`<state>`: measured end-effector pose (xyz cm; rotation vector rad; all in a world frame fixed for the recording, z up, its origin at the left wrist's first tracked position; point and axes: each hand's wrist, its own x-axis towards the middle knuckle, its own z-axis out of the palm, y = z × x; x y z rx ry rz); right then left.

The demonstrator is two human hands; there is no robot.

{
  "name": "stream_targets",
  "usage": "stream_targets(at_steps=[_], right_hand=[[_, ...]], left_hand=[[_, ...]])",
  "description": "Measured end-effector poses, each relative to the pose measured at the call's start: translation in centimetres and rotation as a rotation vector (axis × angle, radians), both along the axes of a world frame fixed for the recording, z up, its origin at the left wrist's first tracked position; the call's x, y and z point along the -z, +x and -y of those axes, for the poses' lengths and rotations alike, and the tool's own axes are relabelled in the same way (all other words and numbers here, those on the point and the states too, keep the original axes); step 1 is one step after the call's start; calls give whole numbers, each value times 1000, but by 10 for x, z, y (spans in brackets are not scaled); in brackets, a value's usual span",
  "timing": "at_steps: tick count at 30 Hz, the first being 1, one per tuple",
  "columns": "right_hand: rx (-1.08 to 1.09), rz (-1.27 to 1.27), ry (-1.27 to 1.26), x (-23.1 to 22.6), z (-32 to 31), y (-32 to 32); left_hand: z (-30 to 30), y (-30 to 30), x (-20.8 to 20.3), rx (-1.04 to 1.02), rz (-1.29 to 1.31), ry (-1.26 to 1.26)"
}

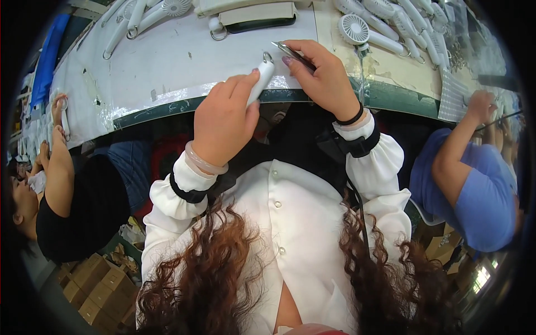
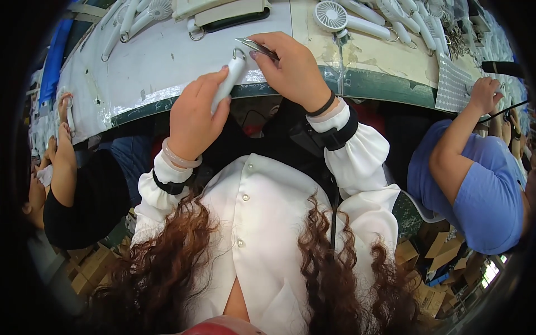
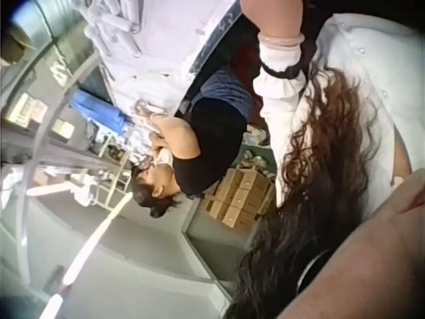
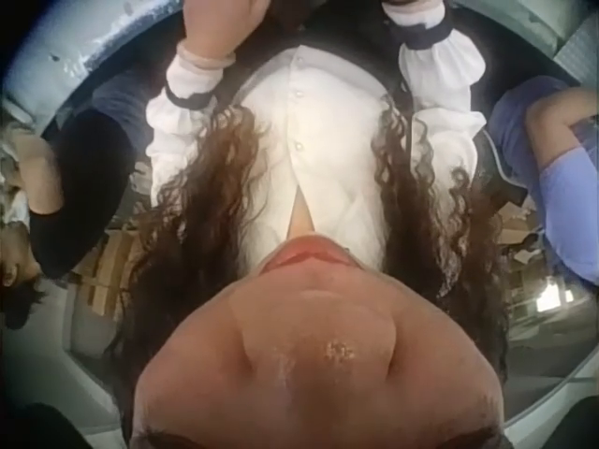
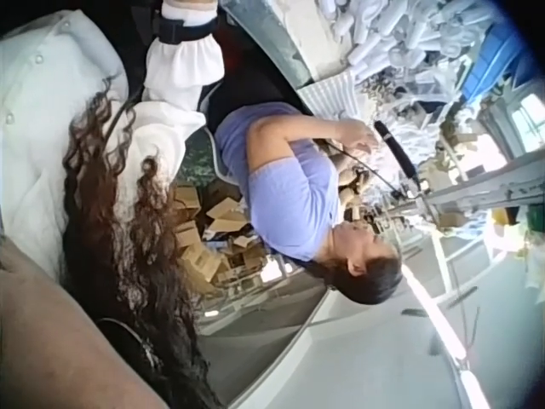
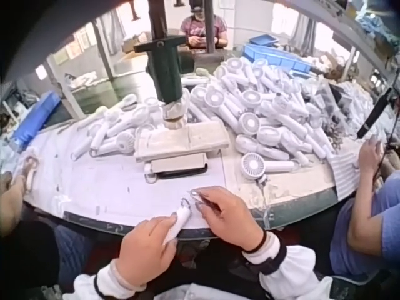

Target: The person picks up a white handheld fan, uses a small blade to trim the plastic handle, and attaches a metal ring to the base. They then set the finished fan aside and repeat the process with another fan.

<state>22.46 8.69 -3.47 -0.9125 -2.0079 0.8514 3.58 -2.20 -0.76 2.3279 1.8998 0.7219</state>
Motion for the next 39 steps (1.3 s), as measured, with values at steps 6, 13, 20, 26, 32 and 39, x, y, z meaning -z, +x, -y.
stream_targets(at_steps=[6,13,20,26,32,39], right_hand=[[-197,-143,-565,-16,-1,-3],[-177,-127,-436,-13,2,-12],[-102,-47,-454,-10,-7,-31],[-107,-38,-497,8,-17,-46],[4,-102,-335,22,-24,-29],[-28,-395,-554,10,-12,-10]], left_hand=[[7,-14,-3,122,296,-92],[9,-19,-21,38,924,-543],[6,-33,-15,117,2121,-699],[-17,-32,10,37,1446,-241],[-58,-32,12,7,797,-86],[-77,-25,12,33,696,31]])
